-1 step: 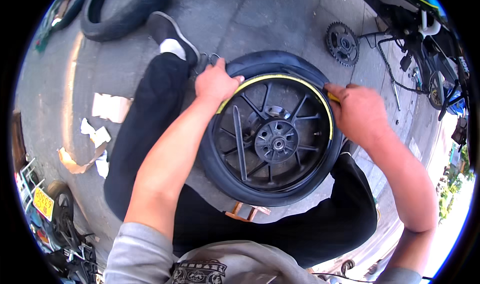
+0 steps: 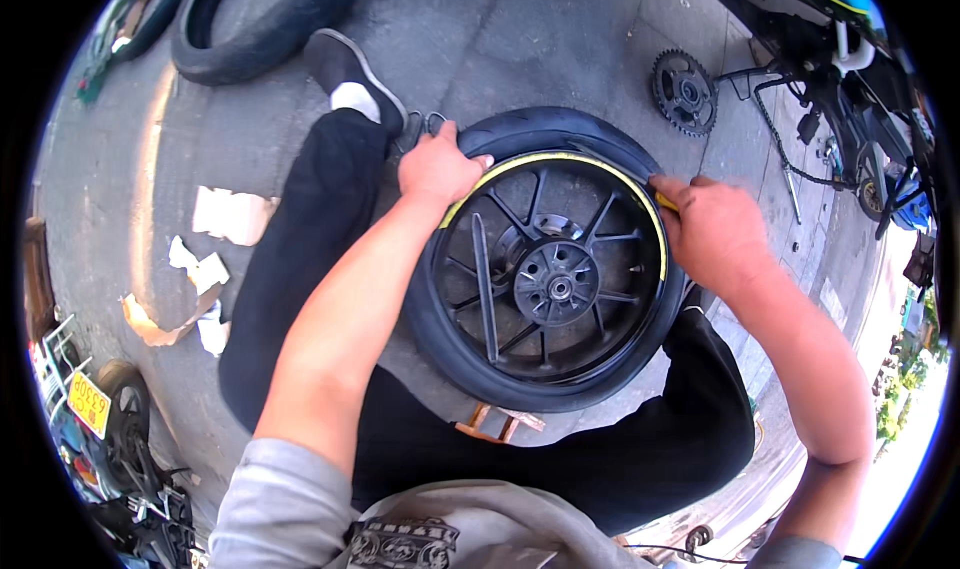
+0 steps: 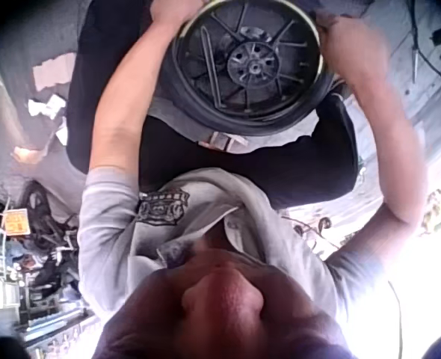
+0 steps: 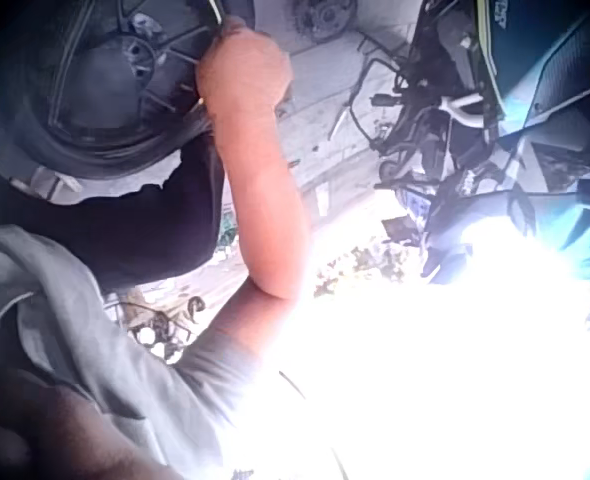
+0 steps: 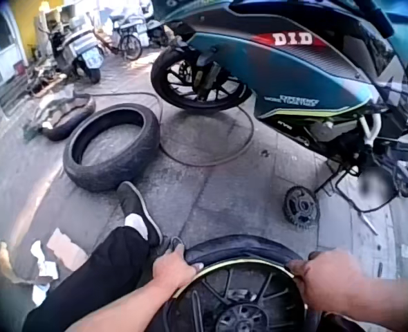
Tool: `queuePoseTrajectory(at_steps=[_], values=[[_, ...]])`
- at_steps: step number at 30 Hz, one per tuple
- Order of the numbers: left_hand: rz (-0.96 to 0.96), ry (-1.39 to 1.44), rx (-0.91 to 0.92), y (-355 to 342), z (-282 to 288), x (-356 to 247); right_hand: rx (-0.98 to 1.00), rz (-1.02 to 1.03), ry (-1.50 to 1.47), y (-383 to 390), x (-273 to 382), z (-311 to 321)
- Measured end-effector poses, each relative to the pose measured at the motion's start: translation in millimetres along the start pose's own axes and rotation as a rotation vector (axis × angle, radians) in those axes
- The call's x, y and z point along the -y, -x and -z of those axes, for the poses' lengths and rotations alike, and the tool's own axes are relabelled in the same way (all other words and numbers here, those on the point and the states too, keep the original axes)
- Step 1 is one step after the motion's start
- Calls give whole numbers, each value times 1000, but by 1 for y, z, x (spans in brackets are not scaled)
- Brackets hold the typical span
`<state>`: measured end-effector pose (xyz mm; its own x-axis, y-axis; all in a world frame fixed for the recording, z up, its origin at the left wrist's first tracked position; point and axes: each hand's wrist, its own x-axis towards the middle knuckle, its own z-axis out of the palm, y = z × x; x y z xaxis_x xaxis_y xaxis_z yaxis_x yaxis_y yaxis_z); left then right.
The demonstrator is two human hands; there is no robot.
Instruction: The person removes a motorcycle tire from a rim and installs a new tire using a tire lever and their hands.
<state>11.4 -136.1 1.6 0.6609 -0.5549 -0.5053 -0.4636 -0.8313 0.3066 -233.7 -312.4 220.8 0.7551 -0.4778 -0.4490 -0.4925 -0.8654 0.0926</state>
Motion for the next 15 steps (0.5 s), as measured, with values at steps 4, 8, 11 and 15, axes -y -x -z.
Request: queuePoseTrajectory(at_steps=[4,8,11,15], values=[[-10,42,-22,1,-4,5,27,-14,-18,23,14,37],[20,83,23,4,9,-3,39,111,43,6,35,44],[16,43,46,5,2,-2,65,138,115,-9,48,55],[11,98,45,1,-1,6,25,227,56,-30,40,65]])
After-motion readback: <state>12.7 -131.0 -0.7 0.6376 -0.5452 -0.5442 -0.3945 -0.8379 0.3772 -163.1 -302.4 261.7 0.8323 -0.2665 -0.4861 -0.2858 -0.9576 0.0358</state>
